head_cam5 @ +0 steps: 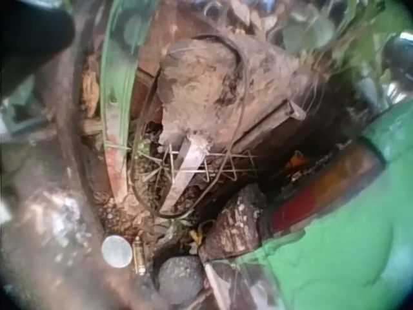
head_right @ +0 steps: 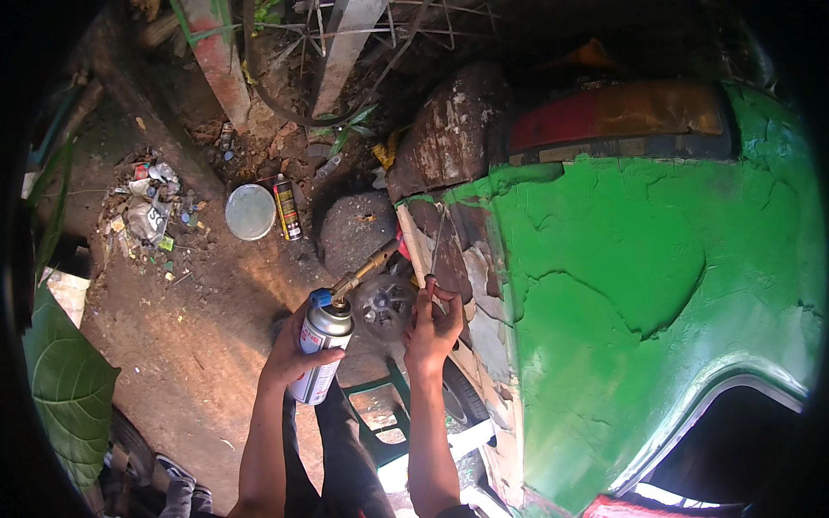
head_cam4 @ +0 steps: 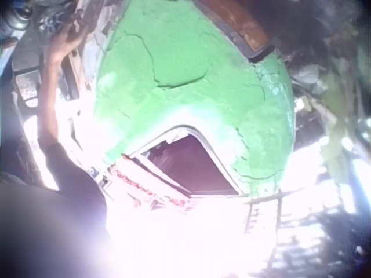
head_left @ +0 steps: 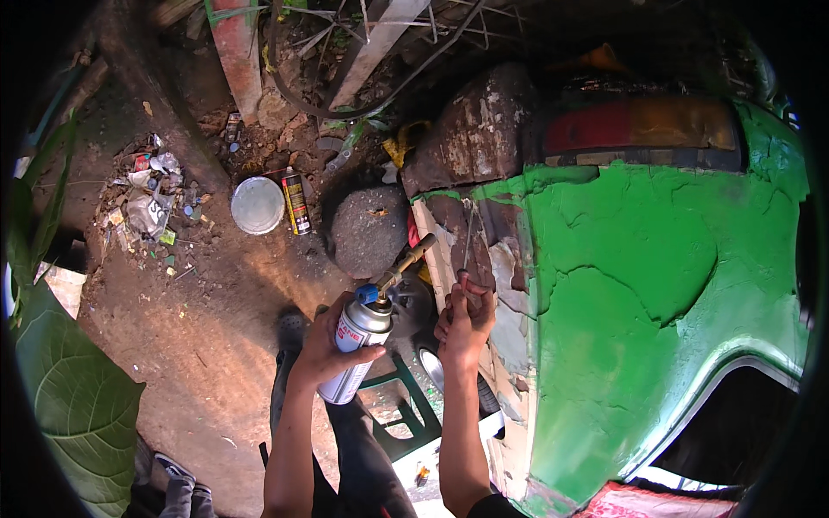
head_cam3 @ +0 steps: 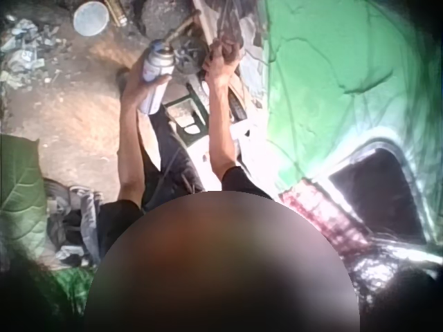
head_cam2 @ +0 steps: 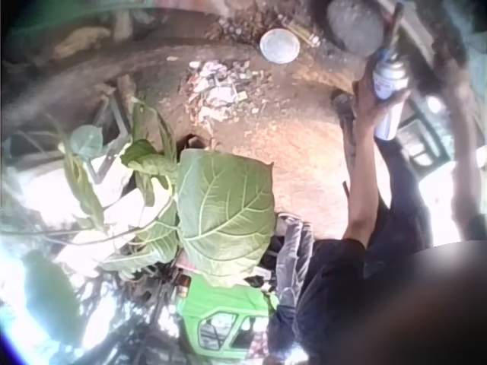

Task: The person uses a handheld blowtorch to apply heat to the side panel of a green car. They move the flame along the panel's surface, focusing on specific areas while holding the torch steadily.

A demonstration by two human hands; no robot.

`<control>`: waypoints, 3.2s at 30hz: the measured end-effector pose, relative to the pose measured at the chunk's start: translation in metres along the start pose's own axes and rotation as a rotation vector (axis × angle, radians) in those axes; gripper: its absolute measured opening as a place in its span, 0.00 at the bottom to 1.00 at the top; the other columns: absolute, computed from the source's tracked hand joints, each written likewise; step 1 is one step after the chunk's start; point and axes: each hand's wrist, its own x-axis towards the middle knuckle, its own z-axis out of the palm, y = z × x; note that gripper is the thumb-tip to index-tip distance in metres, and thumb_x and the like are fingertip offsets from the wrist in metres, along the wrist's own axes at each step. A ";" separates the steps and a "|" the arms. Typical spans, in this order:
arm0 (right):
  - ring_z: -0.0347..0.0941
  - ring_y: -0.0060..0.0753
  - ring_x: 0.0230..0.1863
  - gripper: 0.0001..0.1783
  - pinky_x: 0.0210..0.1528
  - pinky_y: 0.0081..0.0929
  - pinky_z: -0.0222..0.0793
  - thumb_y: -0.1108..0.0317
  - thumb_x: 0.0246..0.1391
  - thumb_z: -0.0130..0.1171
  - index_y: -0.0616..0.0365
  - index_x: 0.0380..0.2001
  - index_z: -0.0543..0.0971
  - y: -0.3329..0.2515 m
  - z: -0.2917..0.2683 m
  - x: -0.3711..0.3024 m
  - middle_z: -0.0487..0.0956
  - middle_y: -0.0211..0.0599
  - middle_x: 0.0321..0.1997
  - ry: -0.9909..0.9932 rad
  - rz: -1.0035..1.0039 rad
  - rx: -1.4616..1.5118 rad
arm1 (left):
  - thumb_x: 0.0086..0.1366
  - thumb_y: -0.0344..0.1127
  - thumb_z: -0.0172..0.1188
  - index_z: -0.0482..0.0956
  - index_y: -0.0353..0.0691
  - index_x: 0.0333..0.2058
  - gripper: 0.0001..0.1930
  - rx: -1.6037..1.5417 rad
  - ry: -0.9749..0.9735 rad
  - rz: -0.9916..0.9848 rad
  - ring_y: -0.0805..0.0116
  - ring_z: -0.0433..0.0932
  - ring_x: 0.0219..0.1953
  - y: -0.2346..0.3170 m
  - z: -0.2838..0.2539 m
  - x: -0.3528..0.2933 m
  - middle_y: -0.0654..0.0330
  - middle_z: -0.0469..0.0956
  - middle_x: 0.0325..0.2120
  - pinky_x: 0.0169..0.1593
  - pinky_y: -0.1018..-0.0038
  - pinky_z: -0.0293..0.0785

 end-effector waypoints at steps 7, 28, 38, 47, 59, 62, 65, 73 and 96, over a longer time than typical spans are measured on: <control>0.55 0.11 0.11 0.07 0.09 0.15 0.45 0.70 0.63 0.58 0.51 0.42 0.71 0.008 -0.002 0.005 0.70 0.26 0.22 0.011 0.002 0.022 | 0.45 0.42 0.78 0.72 0.41 0.48 0.33 -0.056 0.022 0.005 0.71 0.80 0.40 -0.001 0.001 0.000 0.61 0.82 0.37 0.47 0.70 0.74; 0.56 0.12 0.11 0.08 0.09 0.14 0.45 0.69 0.63 0.57 0.49 0.45 0.72 0.014 0.008 0.004 0.70 0.27 0.24 0.012 0.041 0.091 | 0.44 0.44 0.78 0.73 0.43 0.47 0.33 -0.036 -0.001 0.016 0.69 0.81 0.39 0.002 0.000 0.001 0.61 0.82 0.35 0.46 0.69 0.75; 0.55 0.12 0.11 0.07 0.09 0.14 0.46 0.69 0.64 0.57 0.49 0.44 0.71 0.013 0.005 0.000 0.70 0.27 0.24 0.027 0.037 0.070 | 0.44 0.46 0.78 0.73 0.42 0.48 0.34 -0.038 0.010 0.022 0.69 0.81 0.39 -0.002 -0.001 0.003 0.60 0.82 0.36 0.47 0.70 0.75; 0.55 0.13 0.11 0.08 0.09 0.16 0.45 0.70 0.63 0.57 0.50 0.43 0.72 0.011 -0.001 0.006 0.70 0.27 0.23 -0.009 -0.006 0.034 | 0.43 0.44 0.79 0.71 0.41 0.51 0.37 -0.102 0.010 -0.021 0.71 0.80 0.41 -0.005 0.004 0.002 0.61 0.81 0.38 0.48 0.70 0.74; 0.56 0.11 0.12 0.06 0.09 0.14 0.47 0.70 0.63 0.57 0.51 0.41 0.71 0.008 -0.005 -0.004 0.70 0.27 0.23 -0.008 0.004 0.034 | 0.45 0.41 0.78 0.71 0.40 0.51 0.35 -0.093 -0.002 -0.011 0.73 0.78 0.41 -0.004 0.002 0.007 0.62 0.80 0.38 0.48 0.71 0.74; 0.56 0.11 0.11 0.06 0.09 0.14 0.47 0.71 0.63 0.56 0.51 0.42 0.72 0.009 -0.005 0.010 0.71 0.28 0.23 -0.013 0.008 0.016 | 0.45 0.39 0.78 0.70 0.40 0.52 0.36 -0.128 -0.020 -0.018 0.73 0.78 0.42 -0.006 0.006 0.011 0.63 0.80 0.38 0.49 0.72 0.73; 0.55 0.11 0.11 0.07 0.09 0.14 0.46 0.71 0.63 0.56 0.52 0.43 0.72 0.006 0.002 0.009 0.71 0.28 0.24 -0.002 0.011 0.053 | 0.45 0.37 0.78 0.69 0.39 0.55 0.38 -0.192 -0.020 -0.043 0.74 0.77 0.43 -0.004 0.009 0.012 0.63 0.79 0.40 0.50 0.72 0.73; 0.55 0.11 0.11 0.07 0.09 0.14 0.46 0.69 0.64 0.57 0.50 0.44 0.72 0.010 -0.008 0.006 0.71 0.28 0.24 -0.017 0.051 0.086 | 0.46 0.34 0.78 0.67 0.39 0.58 0.41 -0.194 -0.042 -0.042 0.75 0.75 0.45 -0.003 0.013 0.016 0.63 0.78 0.42 0.52 0.72 0.71; 0.54 0.11 0.12 0.06 0.10 0.14 0.47 0.68 0.64 0.57 0.51 0.41 0.70 0.021 -0.008 -0.001 0.71 0.27 0.23 -0.005 0.063 0.203 | 0.46 0.35 0.77 0.71 0.40 0.52 0.34 -0.200 -0.028 -0.011 0.76 0.75 0.42 -0.004 0.025 0.021 0.64 0.78 0.39 0.49 0.73 0.72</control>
